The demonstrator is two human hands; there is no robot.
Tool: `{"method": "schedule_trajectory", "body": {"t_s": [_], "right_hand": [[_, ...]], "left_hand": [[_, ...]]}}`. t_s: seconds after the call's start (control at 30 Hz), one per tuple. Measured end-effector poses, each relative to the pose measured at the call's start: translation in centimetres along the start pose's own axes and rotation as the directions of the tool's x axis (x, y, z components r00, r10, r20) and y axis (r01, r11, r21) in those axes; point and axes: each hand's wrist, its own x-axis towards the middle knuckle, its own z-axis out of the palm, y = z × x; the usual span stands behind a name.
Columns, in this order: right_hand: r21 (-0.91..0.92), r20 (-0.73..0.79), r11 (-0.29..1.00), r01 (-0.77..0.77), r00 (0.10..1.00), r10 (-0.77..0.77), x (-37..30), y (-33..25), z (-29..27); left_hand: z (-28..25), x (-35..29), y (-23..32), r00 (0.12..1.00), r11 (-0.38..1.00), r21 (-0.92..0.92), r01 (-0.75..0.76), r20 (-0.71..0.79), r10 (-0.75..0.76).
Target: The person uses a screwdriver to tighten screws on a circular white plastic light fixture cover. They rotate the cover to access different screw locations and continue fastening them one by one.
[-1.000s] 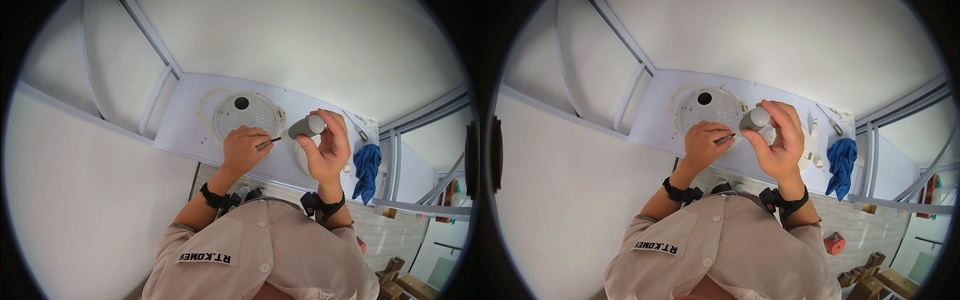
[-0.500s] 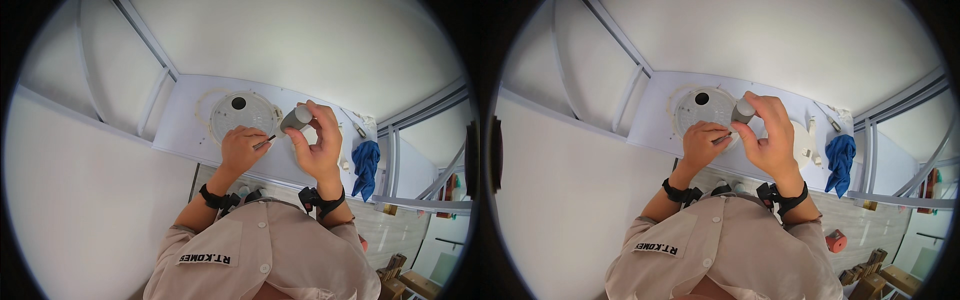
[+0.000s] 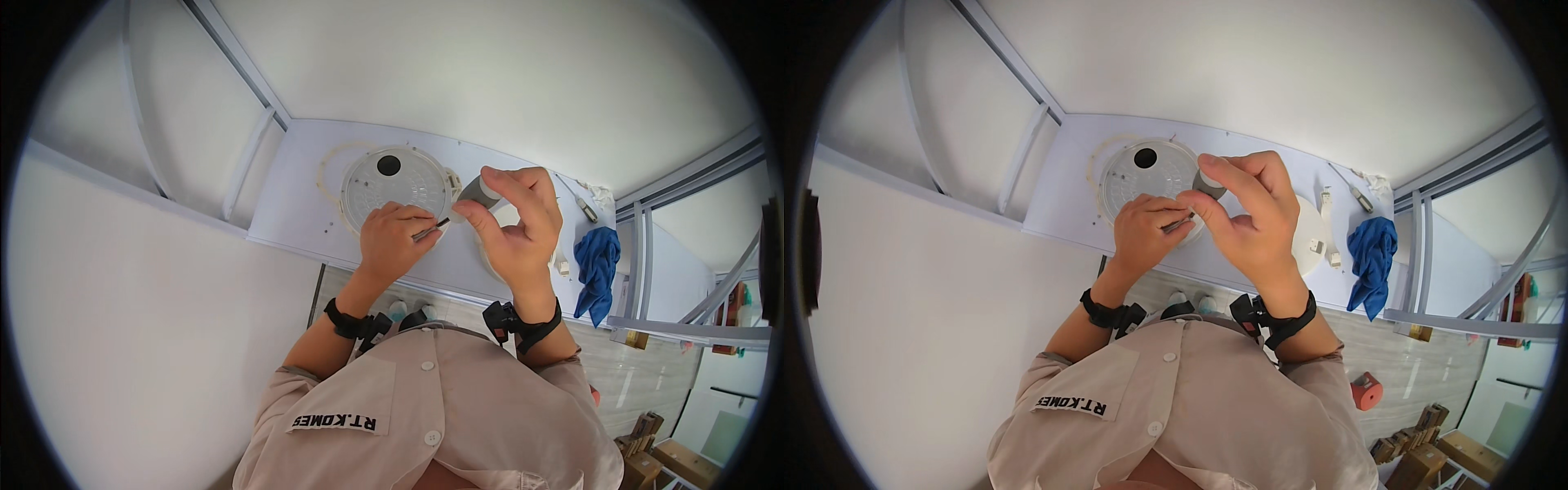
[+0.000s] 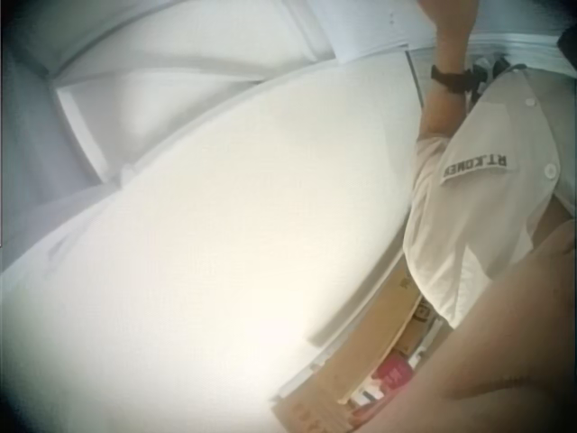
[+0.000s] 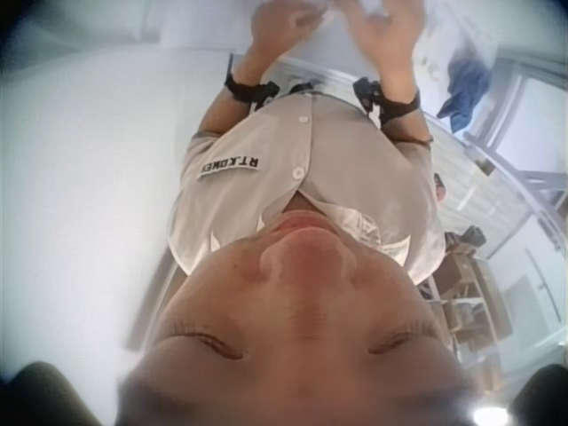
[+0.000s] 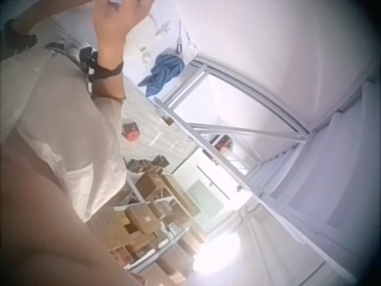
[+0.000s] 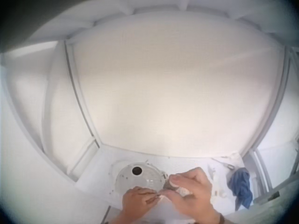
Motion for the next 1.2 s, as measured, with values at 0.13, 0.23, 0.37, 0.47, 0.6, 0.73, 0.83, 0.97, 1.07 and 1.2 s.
{"method": "schedule_trajectory", "body": {"t_s": [0.13, 0.23, 0.37, 0.47, 0.6, 0.73, 0.83, 0.97, 1.07, 1.2], "right_hand": [[0.142, 0.094, 0.986, -0.082, 0.993, 0.069, 0.4, -0.2, -0.2], [0.276, 0.141, 0.938, -0.209, 0.974, 0.176, 0.5, -0.9, 0.1], [0.086, 0.044, 0.996, -0.011, 0.999, 0.007, 1.8, -1.2, 0.1], [-0.029, 0.077, 0.999, -0.035, 0.996, 0.037, 1.3, -0.7, -0.7], [-0.046, 0.156, 0.993, -0.109, 0.981, 0.115, 1.2, -0.9, -1.3], [0.136, 0.246, 0.988, -0.069, 0.969, 0.034, 1.7, -0.8, -1.0], [0.193, 0.183, 0.981, 0.017, 0.982, -0.053, 1.2, -0.8, 0.0], [0.093, 0.137, 0.996, 0.009, 0.99, -0.021, 0.6, -0.5, -0.4], [0.084, 0.12, 0.992, -0.091, 0.99, 0.081, 0.5, -0.4, -0.3], [0.402, 0.021, 0.884, -0.24, 0.967, 0.253, 1.1, -2.0, 0.7]], "left_hand": [[0.0, -0.1, -0.2, 1.0, 1.0, -0.003, -0.011, 0.001, 0.011], [-0.1, 0.0, -0.1, 1.0, 1.0, 0.002, -0.009, -0.001, 0.009], [-0.2, 0.0, 0.0, 1.0, 1.0, 0.003, 0.011, 0.019, -0.011], [-0.5, 0.2, 0.2, 0.999, 1.0, 0.007, 0.025, 0.032, -0.025], [-0.3, 0.2, -0.1, 1.0, 0.999, -0.035, 0.008, 0.016, -0.008], [-0.6, 0.3, -0.1, 0.998, 1.0, -0.017, 0.025, 0.06, -0.024], [-0.5, 0.3, 0.0, 0.996, 0.999, -0.01, 0.047, 0.079, -0.046], [-0.4, 0.4, -0.3, 0.997, 0.999, -0.027, 0.017, 0.079, -0.014], [-0.6, 0.2, -0.1, 0.996, 0.999, -0.01, 0.039, 0.075, -0.038], [-0.6, 0.4, 0.1, 1.0, 0.999, -0.034, -0.007, 0.025, 0.008]]}}
